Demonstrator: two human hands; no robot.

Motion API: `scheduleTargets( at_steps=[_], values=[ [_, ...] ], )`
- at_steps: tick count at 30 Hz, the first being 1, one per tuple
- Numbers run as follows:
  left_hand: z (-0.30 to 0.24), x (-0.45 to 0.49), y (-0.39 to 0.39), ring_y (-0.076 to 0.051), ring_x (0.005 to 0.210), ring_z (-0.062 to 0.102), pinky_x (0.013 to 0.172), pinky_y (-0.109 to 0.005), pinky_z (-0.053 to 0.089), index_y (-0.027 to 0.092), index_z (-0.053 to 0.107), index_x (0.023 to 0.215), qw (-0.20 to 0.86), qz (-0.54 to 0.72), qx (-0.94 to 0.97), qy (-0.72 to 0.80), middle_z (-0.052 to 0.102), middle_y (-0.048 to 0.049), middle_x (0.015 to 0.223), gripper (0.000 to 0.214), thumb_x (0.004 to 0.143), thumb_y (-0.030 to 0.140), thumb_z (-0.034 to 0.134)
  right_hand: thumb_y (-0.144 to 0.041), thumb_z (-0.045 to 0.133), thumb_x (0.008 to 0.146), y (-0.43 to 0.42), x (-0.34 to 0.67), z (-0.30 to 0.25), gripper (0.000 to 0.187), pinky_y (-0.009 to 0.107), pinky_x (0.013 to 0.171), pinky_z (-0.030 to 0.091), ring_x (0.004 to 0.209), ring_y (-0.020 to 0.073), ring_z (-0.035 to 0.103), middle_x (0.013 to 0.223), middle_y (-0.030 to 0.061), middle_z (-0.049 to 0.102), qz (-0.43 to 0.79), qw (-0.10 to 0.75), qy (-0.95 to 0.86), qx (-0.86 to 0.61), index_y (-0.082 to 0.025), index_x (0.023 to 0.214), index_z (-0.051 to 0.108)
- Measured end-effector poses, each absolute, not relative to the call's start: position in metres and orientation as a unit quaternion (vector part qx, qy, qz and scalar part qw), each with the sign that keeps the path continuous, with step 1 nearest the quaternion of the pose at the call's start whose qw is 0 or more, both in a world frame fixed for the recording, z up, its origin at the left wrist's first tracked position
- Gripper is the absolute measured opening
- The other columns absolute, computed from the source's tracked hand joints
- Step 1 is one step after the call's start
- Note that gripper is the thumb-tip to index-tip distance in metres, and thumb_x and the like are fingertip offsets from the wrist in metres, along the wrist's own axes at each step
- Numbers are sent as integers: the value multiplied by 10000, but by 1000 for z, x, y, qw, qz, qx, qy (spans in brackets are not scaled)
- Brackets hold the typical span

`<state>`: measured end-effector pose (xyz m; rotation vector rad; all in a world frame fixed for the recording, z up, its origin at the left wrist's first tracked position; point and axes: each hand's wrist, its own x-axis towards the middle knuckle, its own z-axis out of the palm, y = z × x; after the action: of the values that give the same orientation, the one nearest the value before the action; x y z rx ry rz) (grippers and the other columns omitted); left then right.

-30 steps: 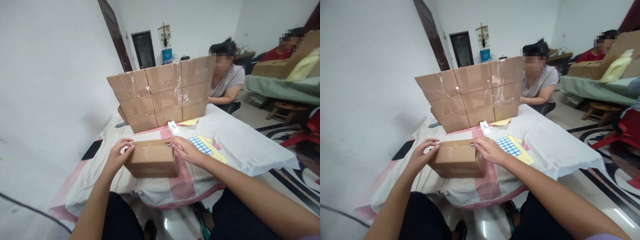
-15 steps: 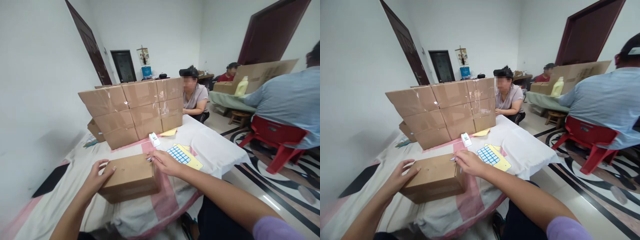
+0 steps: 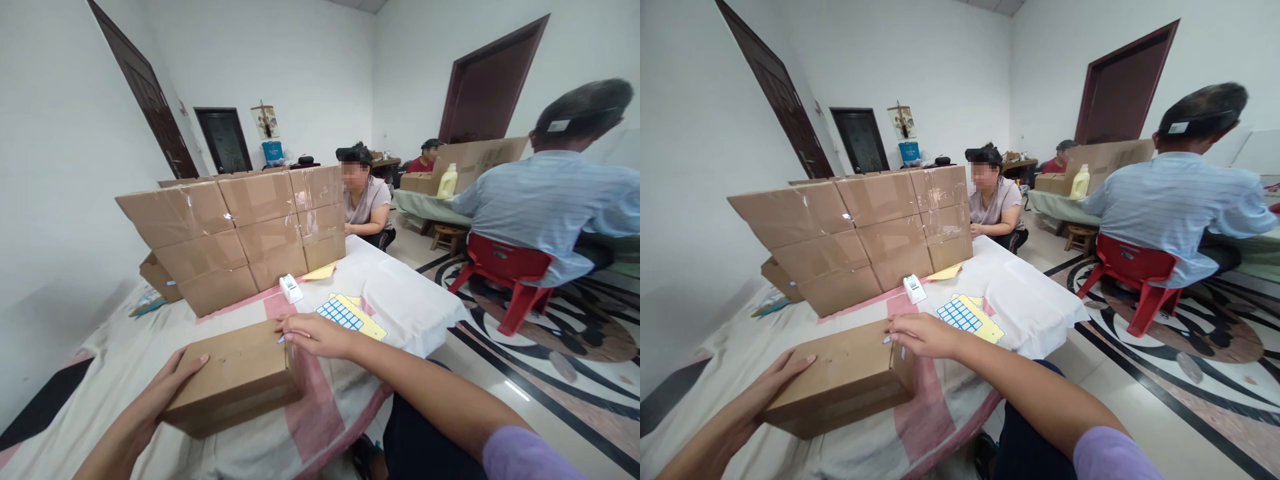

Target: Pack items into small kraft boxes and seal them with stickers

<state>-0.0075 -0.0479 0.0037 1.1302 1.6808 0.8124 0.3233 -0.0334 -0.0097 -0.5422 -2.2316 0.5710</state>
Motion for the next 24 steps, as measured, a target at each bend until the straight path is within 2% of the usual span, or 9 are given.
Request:
scheduleTargets(
  at_steps=[6,12,24],
  values=[
    [5,-7,-48,-295,895,742,596,-307,534,301,585,1251,439,336,479,682,762,-68,1085,692,704,697,737,-320,483,1044,-32,349,-11,216,364,1045,474,1190,200,622,1217,129,677,180,386,-879,-214,-189,1011,652],
    [2,-8,-45,-276,840,737,577,-291,519,313,579,1249,457,346,462,677,758,-54,1050,704,681,687,760,-351,500,1039,-24,361,-32,248,296,844,512,916,178,668,1018,96,707,210,318,-899,-215,-168,1018,667],
    [8,-10,-48,-238,878,724,594,-257,517,298,560,1277,461,322,476,676,727,-53,1149,720,688,659,763,-321,629,975,-9,359,-41,209,257,782,483,828,156,661,940,78,714,256,296,-896,-211,-133,958,718]
  ],
)
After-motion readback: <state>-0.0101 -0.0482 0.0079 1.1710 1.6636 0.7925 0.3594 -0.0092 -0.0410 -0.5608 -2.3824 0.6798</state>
